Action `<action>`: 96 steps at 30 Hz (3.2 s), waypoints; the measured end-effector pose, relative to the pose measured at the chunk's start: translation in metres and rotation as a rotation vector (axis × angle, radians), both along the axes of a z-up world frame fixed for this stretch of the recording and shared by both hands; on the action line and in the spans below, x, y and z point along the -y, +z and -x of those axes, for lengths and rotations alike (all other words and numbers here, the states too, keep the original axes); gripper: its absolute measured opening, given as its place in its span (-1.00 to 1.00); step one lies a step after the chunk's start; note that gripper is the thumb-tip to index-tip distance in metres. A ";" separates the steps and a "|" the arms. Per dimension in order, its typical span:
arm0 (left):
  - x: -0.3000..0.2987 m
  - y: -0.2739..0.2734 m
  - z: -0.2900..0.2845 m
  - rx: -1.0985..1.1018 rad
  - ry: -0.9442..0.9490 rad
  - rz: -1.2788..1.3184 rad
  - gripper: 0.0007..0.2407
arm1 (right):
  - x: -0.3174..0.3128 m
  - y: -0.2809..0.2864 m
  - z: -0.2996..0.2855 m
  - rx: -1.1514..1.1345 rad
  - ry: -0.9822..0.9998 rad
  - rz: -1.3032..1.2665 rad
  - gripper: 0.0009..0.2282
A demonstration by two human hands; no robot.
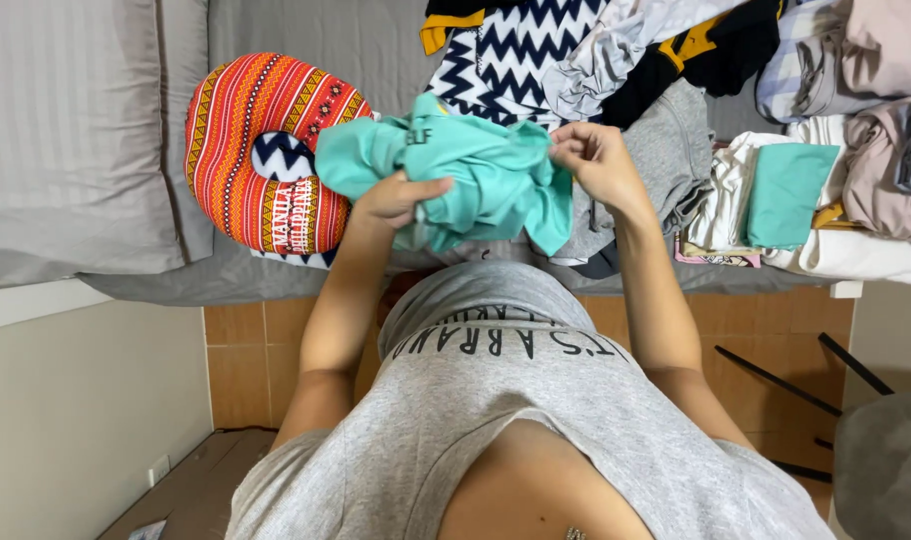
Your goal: The person folds a patterned blanket, a teal shirt, and a gray sweatshirt on a bed. The person then picks up a white towel, places it on a wooden hanger, and hangs it in a closet.
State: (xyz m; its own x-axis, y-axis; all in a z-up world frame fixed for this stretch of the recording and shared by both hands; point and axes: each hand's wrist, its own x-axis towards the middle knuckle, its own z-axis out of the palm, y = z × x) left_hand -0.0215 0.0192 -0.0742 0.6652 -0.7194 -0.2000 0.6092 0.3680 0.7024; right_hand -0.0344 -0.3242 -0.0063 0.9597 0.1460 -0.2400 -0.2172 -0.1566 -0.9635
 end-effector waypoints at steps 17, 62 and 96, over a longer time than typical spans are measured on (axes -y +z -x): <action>-0.085 -0.080 -0.039 0.091 0.792 -0.609 -0.81 | 0.154 0.118 -0.003 0.705 -0.437 -0.104 -0.91; -0.040 0.092 -0.099 1.220 0.395 -1.170 -0.75 | 0.145 0.139 -0.006 0.801 -0.544 0.422 -0.82; -0.088 0.300 -0.018 1.072 0.618 -0.453 -0.89 | 0.169 0.129 0.066 0.909 -0.256 -0.663 -0.86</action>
